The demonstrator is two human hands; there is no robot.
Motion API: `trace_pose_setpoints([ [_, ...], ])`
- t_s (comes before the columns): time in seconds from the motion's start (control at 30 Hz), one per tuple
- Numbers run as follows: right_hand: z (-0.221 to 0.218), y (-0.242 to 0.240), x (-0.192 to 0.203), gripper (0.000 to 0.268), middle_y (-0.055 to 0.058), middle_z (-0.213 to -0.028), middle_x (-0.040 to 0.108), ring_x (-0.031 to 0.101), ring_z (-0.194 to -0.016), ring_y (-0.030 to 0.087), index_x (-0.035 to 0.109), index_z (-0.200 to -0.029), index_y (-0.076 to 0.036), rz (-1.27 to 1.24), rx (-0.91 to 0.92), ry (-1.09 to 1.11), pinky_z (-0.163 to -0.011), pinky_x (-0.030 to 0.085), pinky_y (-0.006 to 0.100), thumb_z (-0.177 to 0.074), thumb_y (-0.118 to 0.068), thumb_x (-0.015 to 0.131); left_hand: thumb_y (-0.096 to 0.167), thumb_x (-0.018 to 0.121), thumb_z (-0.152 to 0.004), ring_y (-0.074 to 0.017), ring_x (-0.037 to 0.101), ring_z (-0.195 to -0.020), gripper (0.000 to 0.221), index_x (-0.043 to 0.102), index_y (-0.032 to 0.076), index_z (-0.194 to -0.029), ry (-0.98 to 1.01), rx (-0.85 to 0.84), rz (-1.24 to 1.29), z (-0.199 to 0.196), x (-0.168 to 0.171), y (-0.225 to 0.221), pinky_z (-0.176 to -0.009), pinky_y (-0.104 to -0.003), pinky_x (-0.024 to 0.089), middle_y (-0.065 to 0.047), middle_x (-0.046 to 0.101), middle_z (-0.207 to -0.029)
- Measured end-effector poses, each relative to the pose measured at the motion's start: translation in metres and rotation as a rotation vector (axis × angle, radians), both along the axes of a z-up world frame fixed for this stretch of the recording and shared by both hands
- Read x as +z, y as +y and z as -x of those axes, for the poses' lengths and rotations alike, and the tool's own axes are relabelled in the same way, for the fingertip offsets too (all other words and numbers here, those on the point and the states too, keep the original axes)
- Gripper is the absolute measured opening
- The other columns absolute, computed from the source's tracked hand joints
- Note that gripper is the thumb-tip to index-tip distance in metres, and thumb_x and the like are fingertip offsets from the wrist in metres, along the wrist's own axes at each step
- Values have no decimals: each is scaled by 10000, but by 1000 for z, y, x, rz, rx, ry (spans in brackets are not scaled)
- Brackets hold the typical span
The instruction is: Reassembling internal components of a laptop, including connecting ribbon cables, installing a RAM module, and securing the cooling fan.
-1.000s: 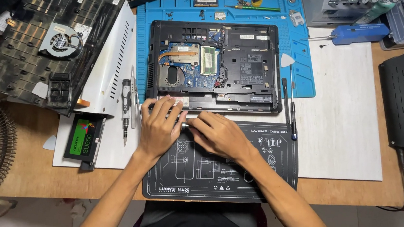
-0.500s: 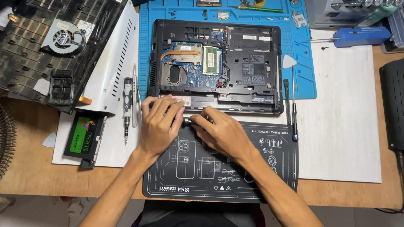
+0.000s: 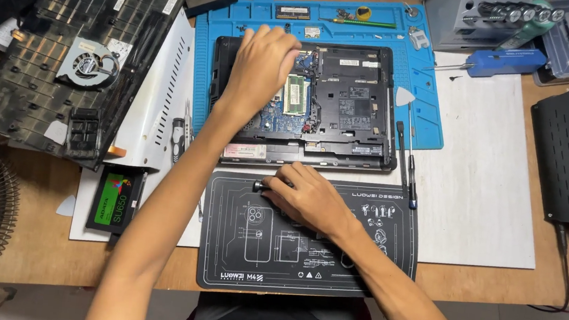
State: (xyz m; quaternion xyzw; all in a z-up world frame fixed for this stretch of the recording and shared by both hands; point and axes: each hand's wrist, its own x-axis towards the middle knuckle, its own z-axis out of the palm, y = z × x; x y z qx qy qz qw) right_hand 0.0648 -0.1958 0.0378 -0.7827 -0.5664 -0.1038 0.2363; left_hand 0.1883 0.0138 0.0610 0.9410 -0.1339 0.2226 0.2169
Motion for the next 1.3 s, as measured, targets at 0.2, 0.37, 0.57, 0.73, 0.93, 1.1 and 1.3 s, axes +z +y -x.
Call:
trace_pose_setpoints([
  [0.2, -2, -2, -5, 178, 79, -889, 576, 532, -759, 221, 619, -1029, -49, -12, 25, 11, -658, 482, 369, -1035, -219, 674, 37, 748, -907, -399, 590, -1010, 60, 776, 31, -855, 55, 27, -180, -104, -53, 9, -849, -513, 456, -178, 718, -940],
  [0.37, -3, -2, -5, 208, 86, -880, 593, 556, -760, 213, 642, -1015, -42, -49, -6, -5, -656, 518, 350, -1020, -240, 705, 34, 788, -864, -447, 582, -1096, 207, 661, 22, -701, 160, 37, -294, -130, -62, 4, -967, -579, 453, -196, 690, -969],
  [0.57, -4, -2, -9, 231, 97, -886, 602, 574, -783, 225, 629, -1000, -48, -45, -7, 9, -681, 531, 360, -1036, -271, 679, -82, 727, -794, -507, 593, -1163, 268, 558, -1, -601, 193, -7, -462, -146, -63, 3, -1022, -618, 439, -203, 664, -738],
  [0.73, -3, -1, -12, 244, 101, -890, 624, 604, -793, 225, 646, -1008, -50, -54, 7, 7, -701, 550, 356, -1027, -289, 692, -251, 623, -675, -361, 602, -827, 294, 582, 28, -595, 155, -25, -628, -155, -64, -2, -946, -543, 489, -134, 636, -631],
  [0.93, -4, -2, -10, 255, 101, -902, 638, 615, -799, 224, 659, -1024, -52, -46, 8, 27, -701, 559, 358, -1040, -306, 662, -247, 553, -759, -272, 537, -544, 339, 545, 48, -592, 209, -91, -673, -150, -50, -3, -1082, -599, 440, -83, 579, -558],
  [1.1, -4, -2, -3, 250, 92, -863, 605, 580, -778, 224, 656, -1006, -46, -61, 6, 3, -693, 526, 362, -1026, -292, 694, -265, 514, -736, -249, 560, -524, 334, 547, 39, -599, 199, -87, -625, -151, -54, 0, -1127, -623, 415, -76, 568, -540],
  [1.3, -2, -2, -7, 266, 100, -889, 636, 611, -786, 224, 673, -1031, -39, -53, 13, 21, -671, 554, 361, -1025, -304, 690, -221, 566, -760, -265, 577, -541, 322, 545, 55, -596, 213, -67, -651, -150, -54, -6, -1096, -603, 426, -79, 590, -564],
])
